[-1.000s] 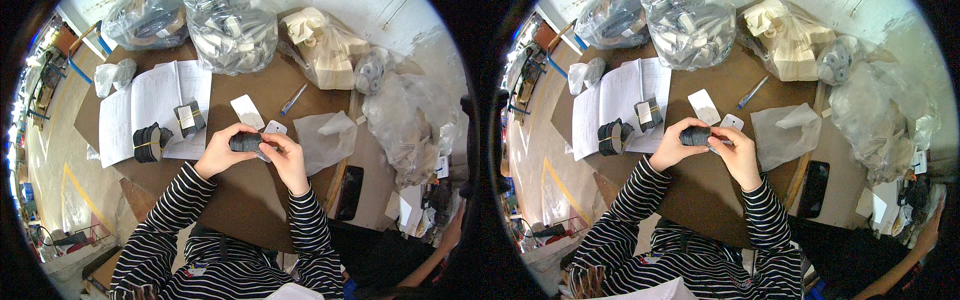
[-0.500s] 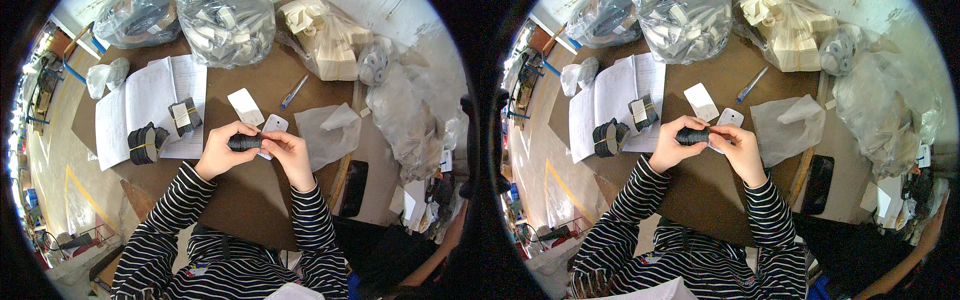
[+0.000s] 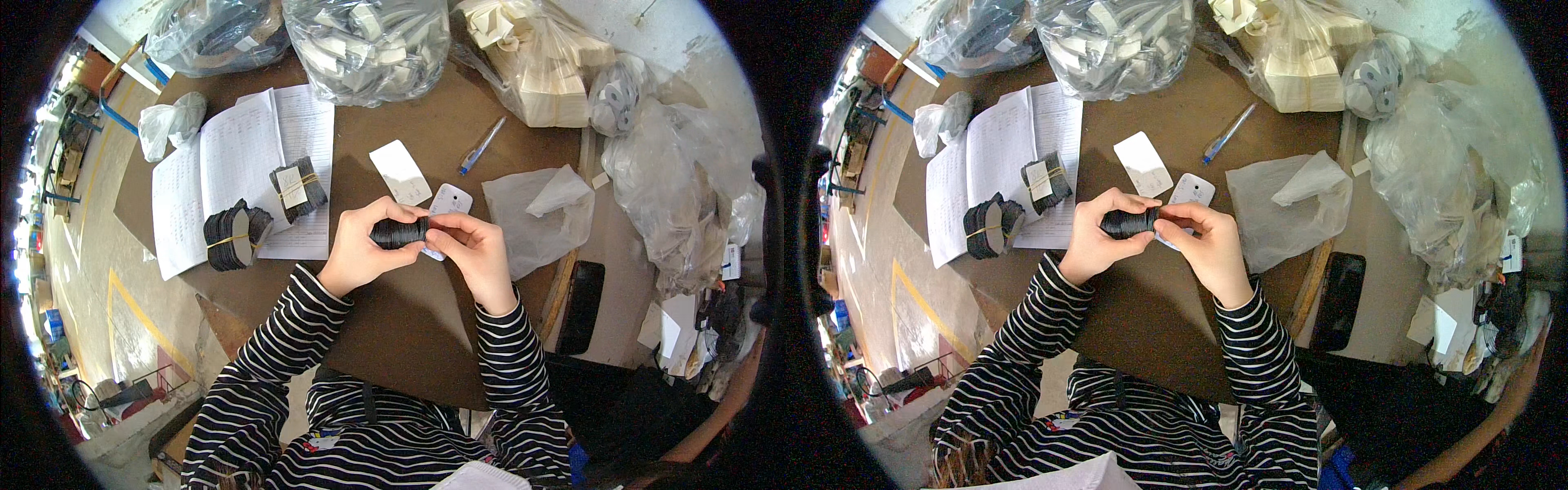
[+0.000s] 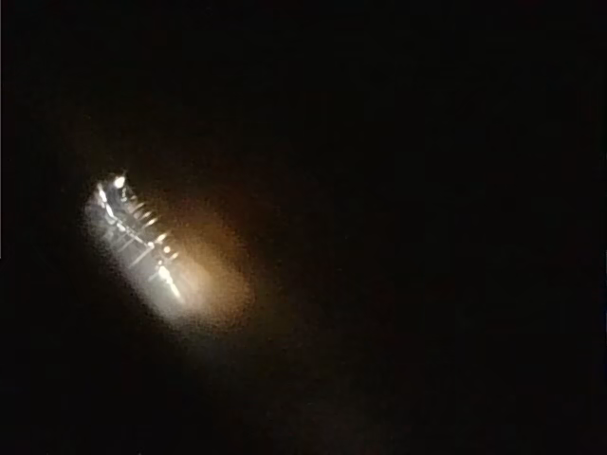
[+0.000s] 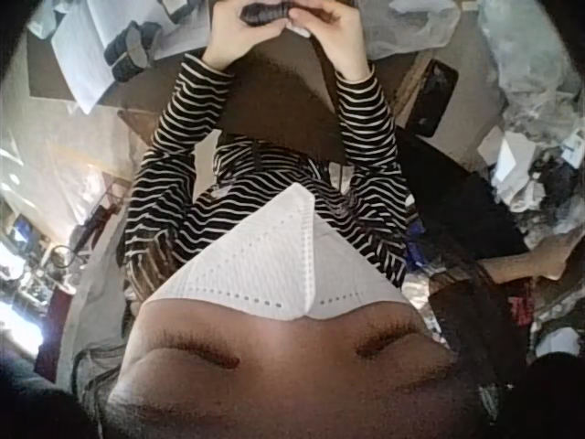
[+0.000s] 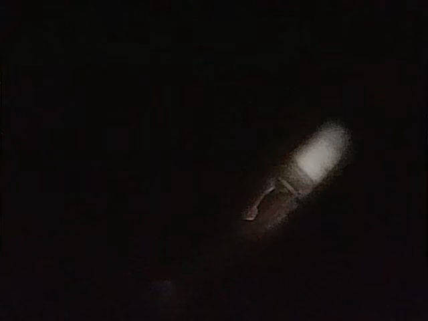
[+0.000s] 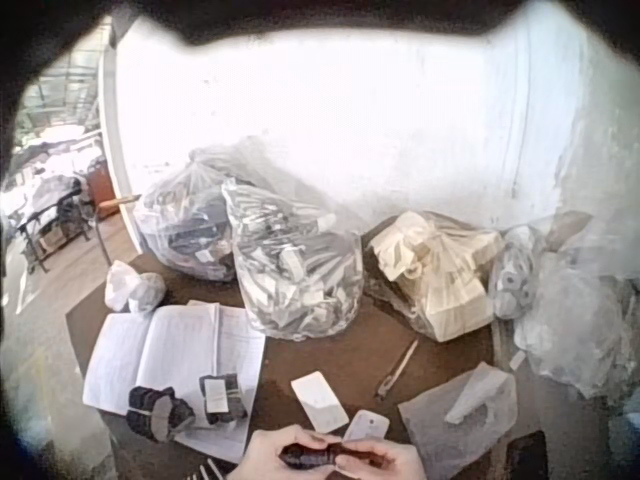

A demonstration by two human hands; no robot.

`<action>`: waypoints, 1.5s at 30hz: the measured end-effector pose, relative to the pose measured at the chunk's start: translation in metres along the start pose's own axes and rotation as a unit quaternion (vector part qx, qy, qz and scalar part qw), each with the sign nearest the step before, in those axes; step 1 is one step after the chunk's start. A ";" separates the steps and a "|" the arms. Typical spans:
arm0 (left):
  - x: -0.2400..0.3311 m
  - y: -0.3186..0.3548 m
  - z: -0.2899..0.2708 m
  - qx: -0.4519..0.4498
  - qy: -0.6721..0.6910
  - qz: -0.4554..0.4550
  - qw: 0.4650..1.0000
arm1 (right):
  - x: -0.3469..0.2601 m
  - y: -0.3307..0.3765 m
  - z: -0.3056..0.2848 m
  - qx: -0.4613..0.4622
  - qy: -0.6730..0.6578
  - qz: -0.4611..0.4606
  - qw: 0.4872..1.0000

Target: The person bundles small dark rectangular items with a rubber band, places them into a plastic bag, and writes on a label with a pen. The person then handles a bag of white items and places them on the table.

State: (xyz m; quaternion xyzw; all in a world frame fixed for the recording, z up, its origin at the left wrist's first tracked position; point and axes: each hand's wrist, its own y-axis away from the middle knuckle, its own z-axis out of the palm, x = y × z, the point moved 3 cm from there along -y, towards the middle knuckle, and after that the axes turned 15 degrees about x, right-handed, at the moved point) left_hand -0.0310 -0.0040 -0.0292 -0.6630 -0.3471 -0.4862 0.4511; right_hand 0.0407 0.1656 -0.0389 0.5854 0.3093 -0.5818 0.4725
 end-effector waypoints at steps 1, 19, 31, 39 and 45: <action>-0.002 0.001 0.000 0.000 0.001 0.000 1.000 | -0.001 0.000 0.000 -0.001 -0.003 0.003 1.000; -0.003 0.001 -0.002 -0.009 0.007 0.016 1.000 | -0.002 0.004 0.007 0.033 0.075 -0.084 0.993; 0.001 0.000 -0.002 -0.014 -0.004 0.017 1.000 | -0.010 0.006 0.011 0.057 0.140 -0.162 0.975; -0.002 0.000 0.000 -0.015 0.007 0.015 1.000 | -0.010 0.006 0.013 0.085 0.124 -0.139 0.979; -0.001 -0.004 -0.001 0.017 -0.030 0.094 0.995 | -0.021 0.003 0.014 0.050 0.156 -0.267 0.950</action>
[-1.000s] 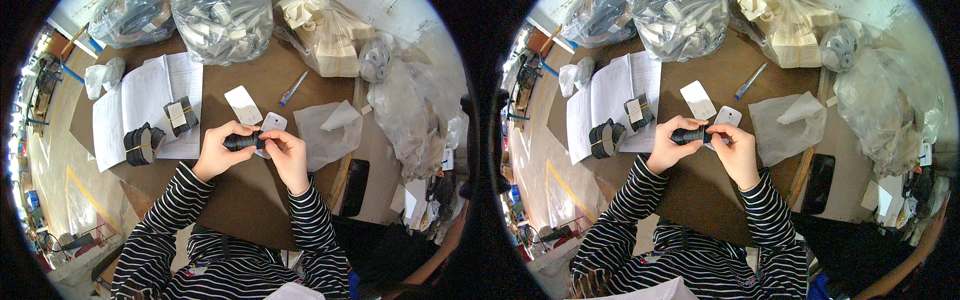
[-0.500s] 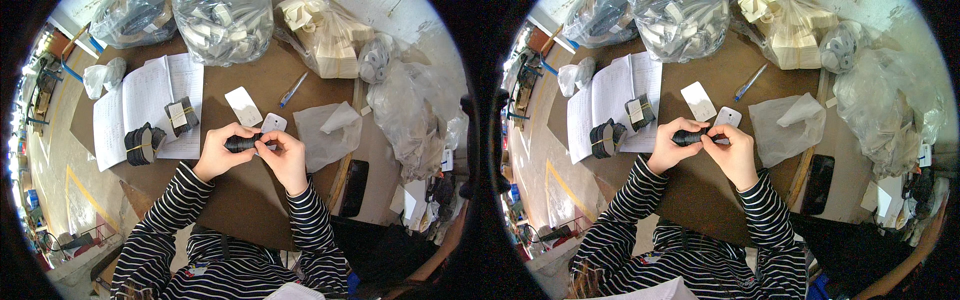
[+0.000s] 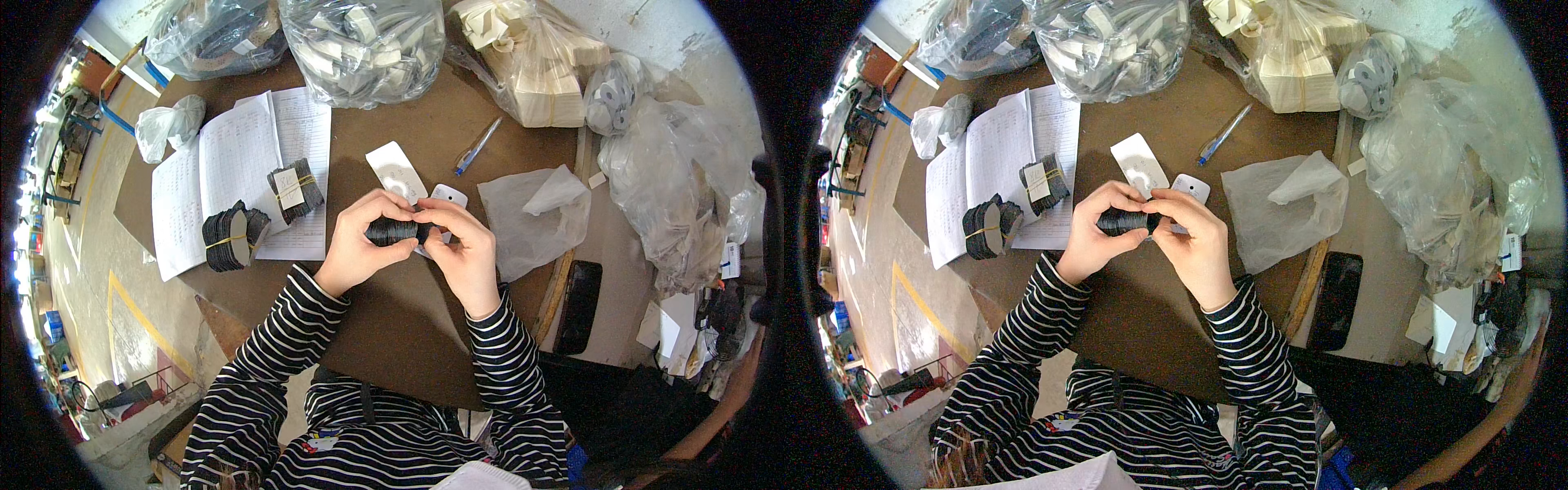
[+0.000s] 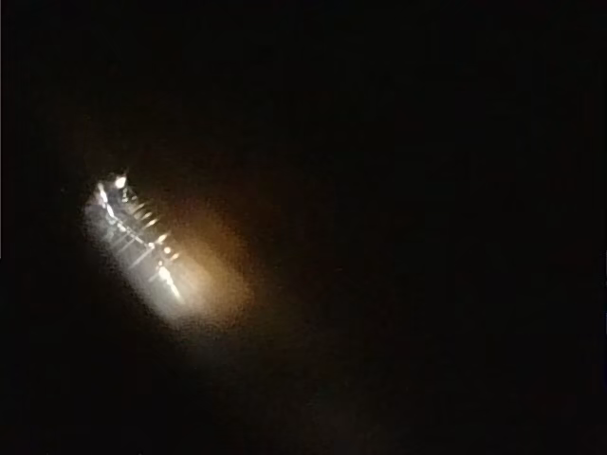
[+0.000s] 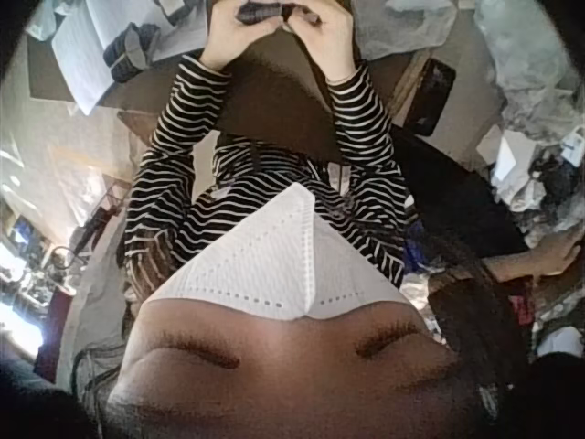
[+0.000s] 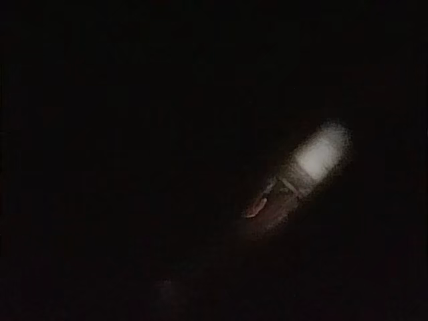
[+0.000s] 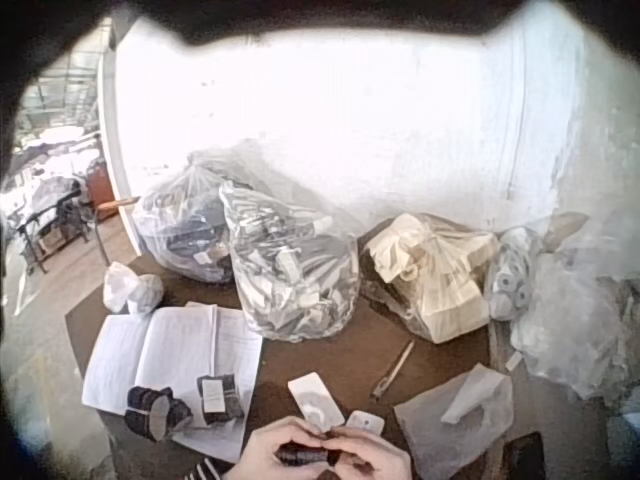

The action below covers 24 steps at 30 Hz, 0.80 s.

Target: The person bundles small dark rectangular items with a rubber band, places them into a plastic bag, and writes on a label with a pen. The person then handles a bag of white items and places them on the table.

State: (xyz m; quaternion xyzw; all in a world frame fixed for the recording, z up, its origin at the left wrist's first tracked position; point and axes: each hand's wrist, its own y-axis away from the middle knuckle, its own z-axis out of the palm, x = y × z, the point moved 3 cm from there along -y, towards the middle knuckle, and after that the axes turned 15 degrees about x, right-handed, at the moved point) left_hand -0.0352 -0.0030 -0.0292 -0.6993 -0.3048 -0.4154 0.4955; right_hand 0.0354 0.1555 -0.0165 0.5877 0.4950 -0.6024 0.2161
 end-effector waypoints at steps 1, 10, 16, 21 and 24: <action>-0.001 0.001 0.000 -0.007 0.010 -0.020 1.000 | 0.001 0.000 0.000 -0.002 -0.008 0.013 1.000; -0.007 0.004 0.000 -0.016 0.050 -0.072 0.996 | 0.006 0.002 0.000 -0.009 -0.040 0.029 0.999; -0.010 0.006 0.001 -0.018 0.059 -0.065 0.996 | 0.004 0.001 0.000 -0.018 -0.030 0.039 0.999; -0.010 0.007 0.000 -0.021 0.066 -0.056 0.996 | 0.005 0.000 -0.001 -0.028 -0.032 0.019 0.999; -0.012 0.007 0.000 -0.022 0.077 -0.050 0.996 | -0.001 -0.001 -0.001 -0.038 -0.037 0.071 0.996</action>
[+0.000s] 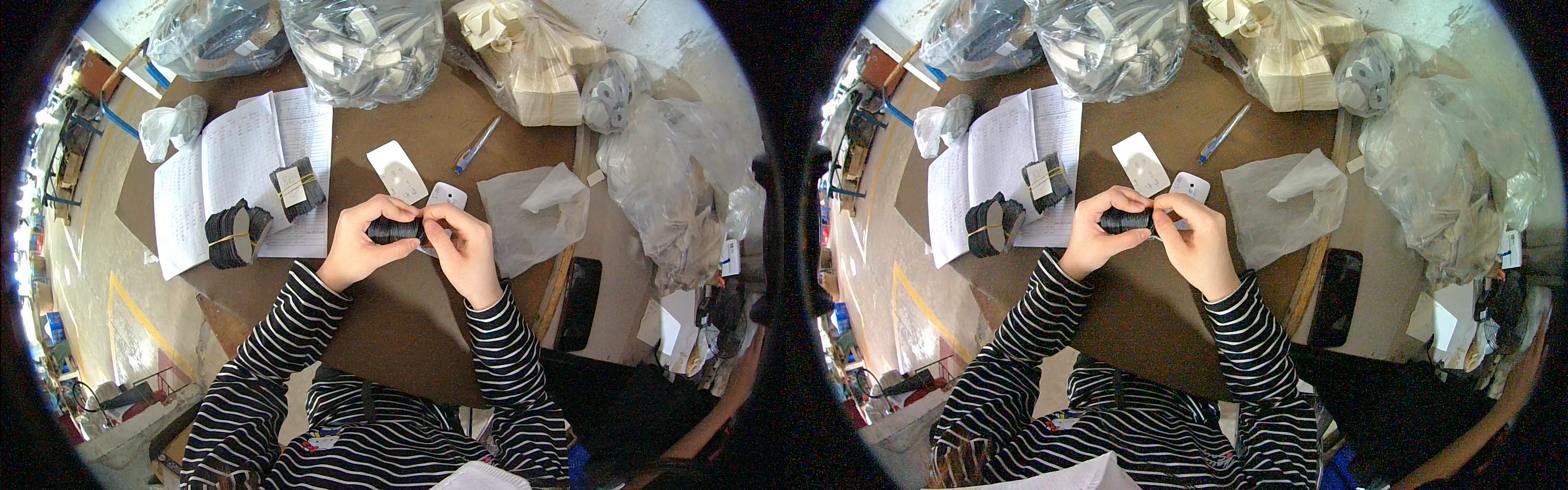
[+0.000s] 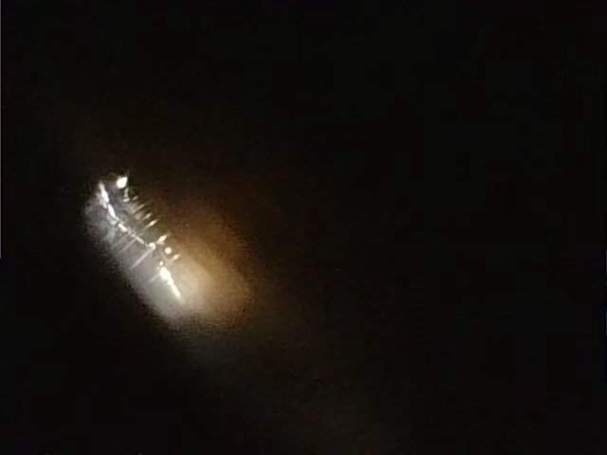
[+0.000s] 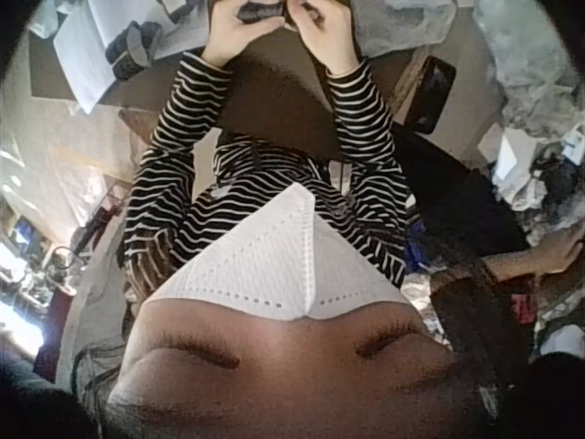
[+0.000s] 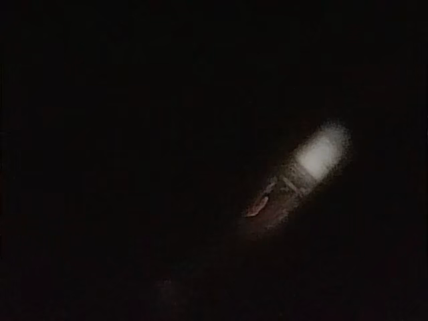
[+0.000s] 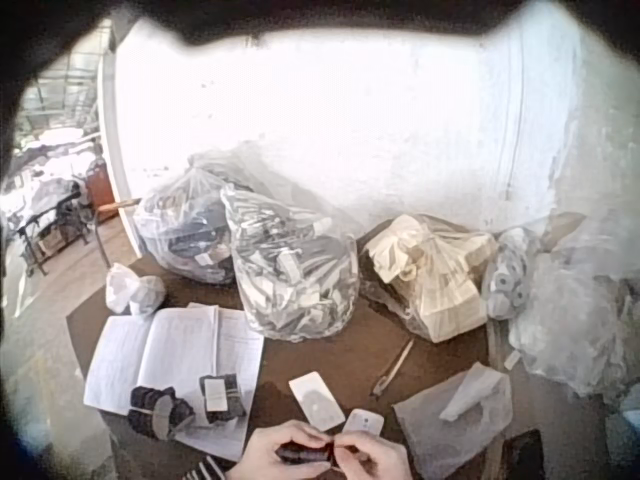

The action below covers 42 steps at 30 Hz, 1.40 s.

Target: The person bundles small dark rectangular items with a rubber band, places them into a plastic bag, and writes on a label with a pen. The person then handles a bag of white items and places them on the table.

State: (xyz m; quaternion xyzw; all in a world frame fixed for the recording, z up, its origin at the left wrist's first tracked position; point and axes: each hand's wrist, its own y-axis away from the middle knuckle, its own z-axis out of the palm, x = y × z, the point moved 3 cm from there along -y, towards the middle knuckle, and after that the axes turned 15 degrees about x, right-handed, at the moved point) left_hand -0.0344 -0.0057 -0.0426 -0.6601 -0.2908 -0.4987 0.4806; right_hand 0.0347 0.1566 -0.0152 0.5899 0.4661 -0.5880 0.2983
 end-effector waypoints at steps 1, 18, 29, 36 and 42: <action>0.001 0.000 0.001 -0.001 0.002 -0.003 1.000 | 0.002 0.000 0.000 0.000 -0.004 -0.012 1.000; 0.000 -0.002 0.000 -0.017 -0.007 0.043 0.999 | 0.012 0.003 0.003 -0.006 -0.035 0.022 0.999; -0.003 0.000 0.001 0.008 0.030 0.002 1.000 | 0.009 0.002 0.001 -0.020 -0.044 -0.005 0.999; -0.001 0.000 0.002 0.009 0.026 0.014 1.000 | 0.008 0.002 0.003 0.014 -0.036 -0.013 0.999; 0.000 0.001 0.002 0.010 0.012 0.027 1.000 | 0.005 -0.001 0.002 -0.009 -0.043 -0.050 0.998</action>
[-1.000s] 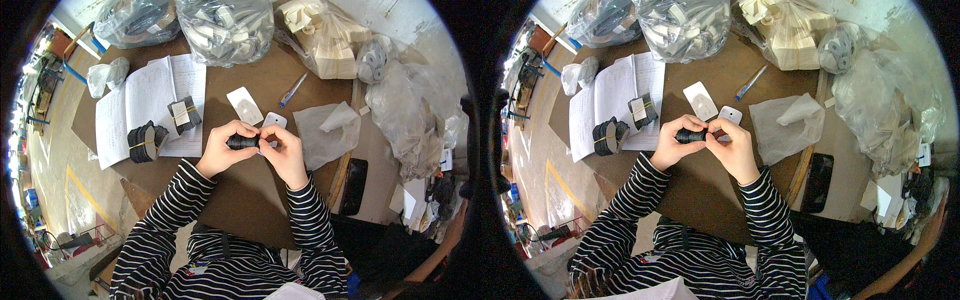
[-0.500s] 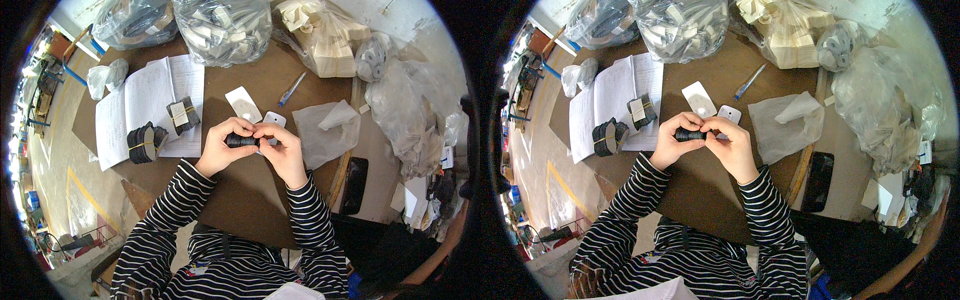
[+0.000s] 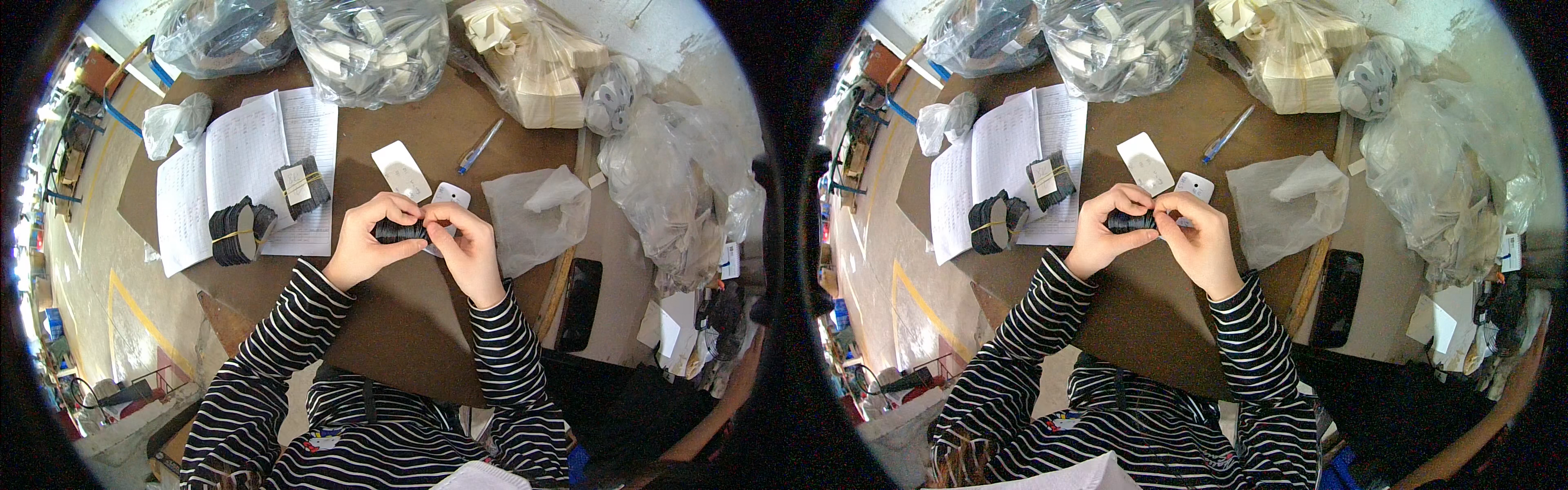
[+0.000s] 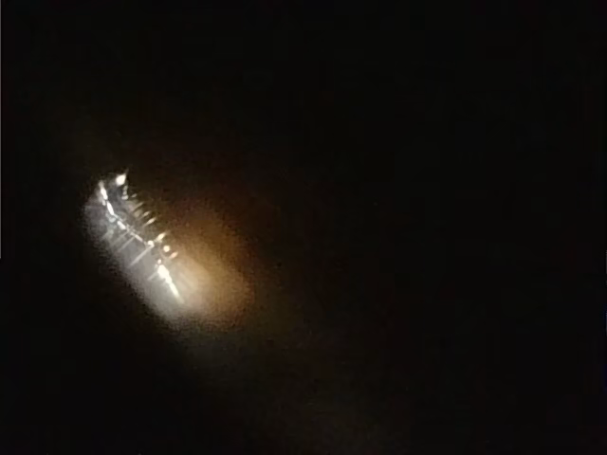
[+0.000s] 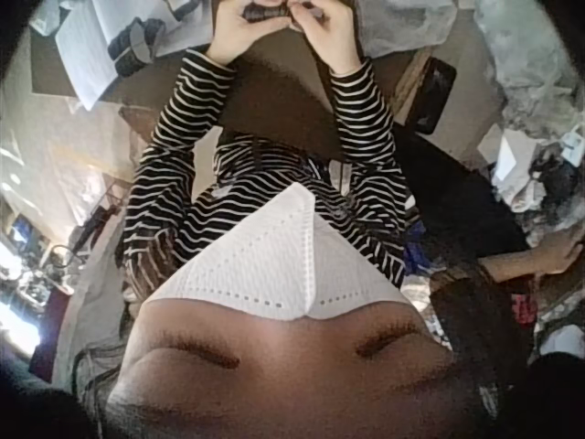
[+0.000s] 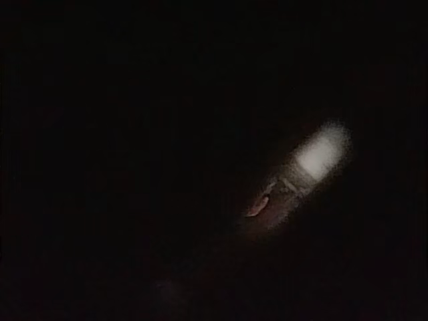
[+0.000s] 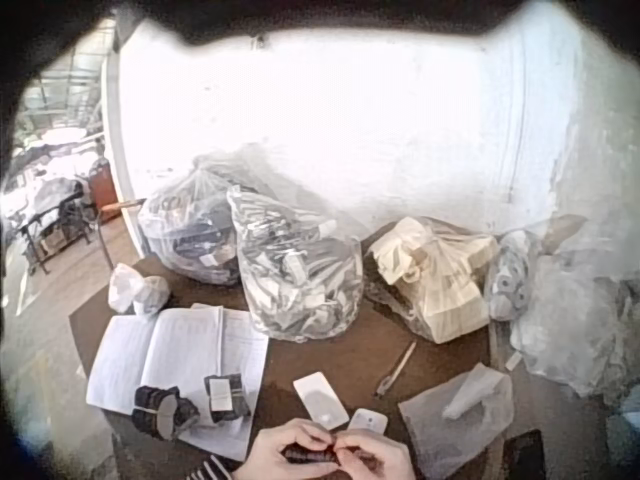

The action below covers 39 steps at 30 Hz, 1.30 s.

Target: The person bundles small dark rectangular items with a rubber band, places them into a plastic bag, and writes on a label with a pen. The person then handles a bag of white items and places them on the table.

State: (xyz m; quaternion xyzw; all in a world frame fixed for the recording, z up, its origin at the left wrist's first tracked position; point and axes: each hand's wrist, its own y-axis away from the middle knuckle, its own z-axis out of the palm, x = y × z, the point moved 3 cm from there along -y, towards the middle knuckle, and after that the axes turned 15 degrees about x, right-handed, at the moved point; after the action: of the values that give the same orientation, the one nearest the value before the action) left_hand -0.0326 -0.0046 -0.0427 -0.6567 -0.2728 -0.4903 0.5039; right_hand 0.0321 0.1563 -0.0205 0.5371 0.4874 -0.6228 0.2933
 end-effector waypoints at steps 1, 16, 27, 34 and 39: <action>-0.001 0.000 0.000 0.000 0.001 0.002 1.000 | 0.001 0.001 0.000 -0.003 -0.009 0.018 1.000; -0.001 0.000 0.000 0.001 0.003 -0.006 1.000 | 0.001 0.006 0.002 0.016 -0.009 0.066 0.998; -0.002 0.000 0.001 0.000 0.008 0.002 1.000 | -0.004 0.003 0.000 0.004 0.020 0.018 1.000; -0.001 0.000 0.003 0.007 0.012 -0.006 1.000 | -0.003 0.000 -0.001 -0.002 -0.014 0.020 1.000; -0.004 0.000 0.002 0.003 0.007 0.002 1.000 | -0.003 0.000 -0.001 -0.006 0.011 0.027 1.000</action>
State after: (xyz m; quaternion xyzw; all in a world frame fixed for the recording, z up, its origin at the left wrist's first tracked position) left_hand -0.0333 -0.0024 -0.0467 -0.6521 -0.2690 -0.4931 0.5092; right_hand 0.0334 0.1564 -0.0179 0.5551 0.4800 -0.6057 0.3075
